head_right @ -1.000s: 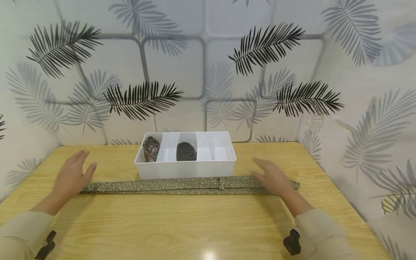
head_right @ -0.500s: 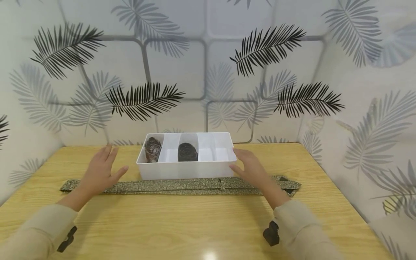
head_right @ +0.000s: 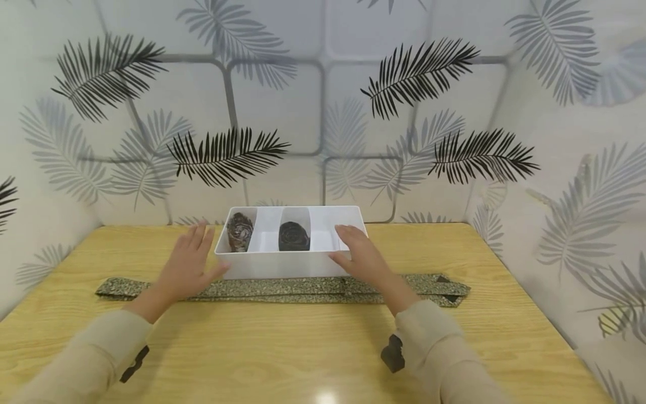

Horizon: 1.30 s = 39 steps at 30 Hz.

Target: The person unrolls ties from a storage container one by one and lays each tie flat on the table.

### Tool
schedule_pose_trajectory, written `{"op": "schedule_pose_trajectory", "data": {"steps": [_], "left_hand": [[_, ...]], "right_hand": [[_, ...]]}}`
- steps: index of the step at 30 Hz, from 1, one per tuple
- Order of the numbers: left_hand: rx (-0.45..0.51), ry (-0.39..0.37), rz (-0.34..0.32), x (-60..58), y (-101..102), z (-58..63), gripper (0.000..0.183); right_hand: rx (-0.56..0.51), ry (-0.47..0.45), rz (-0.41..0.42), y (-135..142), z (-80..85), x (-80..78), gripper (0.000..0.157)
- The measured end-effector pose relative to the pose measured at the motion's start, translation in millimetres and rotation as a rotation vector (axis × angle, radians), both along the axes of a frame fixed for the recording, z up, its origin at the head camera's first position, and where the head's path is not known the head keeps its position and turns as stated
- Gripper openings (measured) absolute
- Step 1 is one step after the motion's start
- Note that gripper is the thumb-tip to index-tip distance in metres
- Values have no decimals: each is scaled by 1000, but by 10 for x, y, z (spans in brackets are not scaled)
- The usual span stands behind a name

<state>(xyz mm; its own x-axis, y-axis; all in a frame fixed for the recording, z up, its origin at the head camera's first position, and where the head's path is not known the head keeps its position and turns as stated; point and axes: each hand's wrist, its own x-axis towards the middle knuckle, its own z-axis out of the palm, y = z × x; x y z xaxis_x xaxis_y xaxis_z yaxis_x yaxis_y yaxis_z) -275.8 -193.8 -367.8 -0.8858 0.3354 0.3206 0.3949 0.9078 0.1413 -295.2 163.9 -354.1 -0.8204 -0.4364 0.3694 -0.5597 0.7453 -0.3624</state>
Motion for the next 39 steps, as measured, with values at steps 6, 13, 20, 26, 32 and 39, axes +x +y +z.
{"op": "schedule_pose_trajectory", "data": {"steps": [6, 13, 20, 26, 32, 39], "left_hand": [[-33, -11, -15, -51, 159, -8, 86], [-46, -21, -24, -119, 298, -28, 86], [-62, -1, -31, -178, 398, -31, 85], [-87, -26, -29, -237, 507, -51, 86], [-99, -51, -12, -270, 596, -75, 85], [-130, -68, 10, -253, 652, -69, 84]], "right_hand": [[-19, -32, 20, -203, 3, -60, 63], [-15, -73, 42, -435, 20, -117, 64], [13, -69, 57, -612, 26, -161, 62], [8, -66, 45, -689, 11, -229, 60], [-7, -120, 35, -761, 9, -332, 60], [-6, -234, -2, -846, 52, -456, 64]]}}
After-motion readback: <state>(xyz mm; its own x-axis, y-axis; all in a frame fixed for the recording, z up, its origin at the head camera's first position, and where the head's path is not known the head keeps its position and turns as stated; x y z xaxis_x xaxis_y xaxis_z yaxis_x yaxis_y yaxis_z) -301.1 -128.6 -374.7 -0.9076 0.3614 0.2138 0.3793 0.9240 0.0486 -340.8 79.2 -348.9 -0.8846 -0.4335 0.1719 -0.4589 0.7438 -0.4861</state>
